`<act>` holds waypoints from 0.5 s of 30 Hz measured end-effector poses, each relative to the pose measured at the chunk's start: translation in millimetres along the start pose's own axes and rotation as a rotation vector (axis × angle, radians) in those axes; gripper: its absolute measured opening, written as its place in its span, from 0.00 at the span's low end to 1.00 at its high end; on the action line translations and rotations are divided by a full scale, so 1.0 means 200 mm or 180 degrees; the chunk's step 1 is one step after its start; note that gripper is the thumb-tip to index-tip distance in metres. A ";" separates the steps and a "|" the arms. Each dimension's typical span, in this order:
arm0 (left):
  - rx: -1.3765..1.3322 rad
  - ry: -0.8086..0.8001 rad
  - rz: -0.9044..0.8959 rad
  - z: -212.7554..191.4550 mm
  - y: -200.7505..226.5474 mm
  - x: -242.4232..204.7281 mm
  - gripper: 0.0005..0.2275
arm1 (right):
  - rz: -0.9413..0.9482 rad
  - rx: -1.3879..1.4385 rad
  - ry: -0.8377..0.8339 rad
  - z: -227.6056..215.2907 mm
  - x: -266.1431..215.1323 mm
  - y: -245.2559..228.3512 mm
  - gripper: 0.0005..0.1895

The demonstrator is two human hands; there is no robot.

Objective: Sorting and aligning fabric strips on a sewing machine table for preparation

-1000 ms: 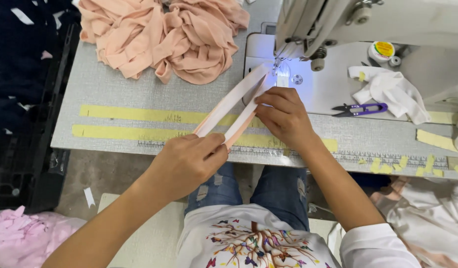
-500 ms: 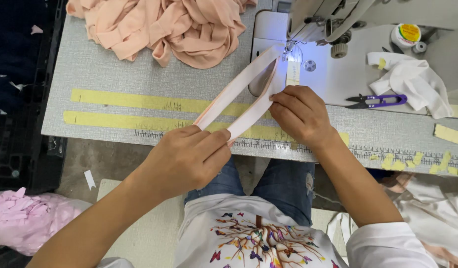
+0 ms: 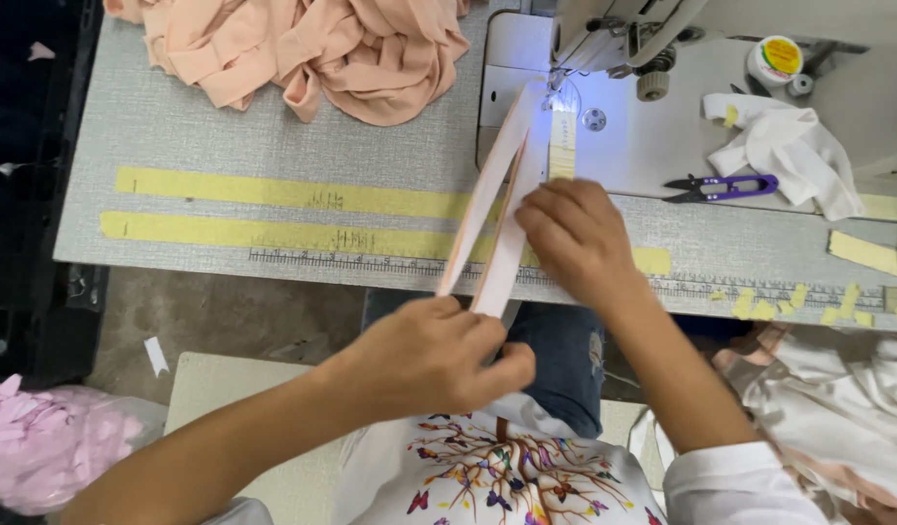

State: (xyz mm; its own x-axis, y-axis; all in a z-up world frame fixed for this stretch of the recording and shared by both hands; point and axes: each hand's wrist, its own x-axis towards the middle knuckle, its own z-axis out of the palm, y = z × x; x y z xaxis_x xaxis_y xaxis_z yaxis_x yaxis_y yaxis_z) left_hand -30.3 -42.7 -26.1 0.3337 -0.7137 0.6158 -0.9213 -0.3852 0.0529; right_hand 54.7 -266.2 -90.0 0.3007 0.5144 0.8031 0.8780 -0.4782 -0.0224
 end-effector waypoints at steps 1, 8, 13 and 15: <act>-0.0143 0.0050 0.0039 0.05 0.03 0.00 0.05 | 0.0179 -0.0071 -0.0117 -0.03 -0.03 -0.05 0.04; 0.0044 0.0440 0.0129 0.24 0.13 -0.02 0.08 | 0.0526 0.0130 -0.0110 -0.09 -0.28 -0.36 0.30; -0.0515 -0.1673 -0.1597 0.29 0.05 0.00 0.10 | 0.0575 0.0131 -0.0139 -0.11 -0.25 -0.41 0.13; 0.0084 -0.1481 -0.1721 0.40 -0.02 0.05 0.16 | 0.0641 -0.0030 -0.0241 -0.09 -0.26 -0.44 0.12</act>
State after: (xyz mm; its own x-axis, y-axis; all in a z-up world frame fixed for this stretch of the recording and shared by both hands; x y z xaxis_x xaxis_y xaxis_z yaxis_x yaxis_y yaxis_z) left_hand -6.9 -95.3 -81.9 0.7984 -0.5922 0.1089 -0.5996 -0.7655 0.2335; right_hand -44.7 -263.8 -118.6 0.4970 0.4597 0.7360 0.7939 -0.5832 -0.1719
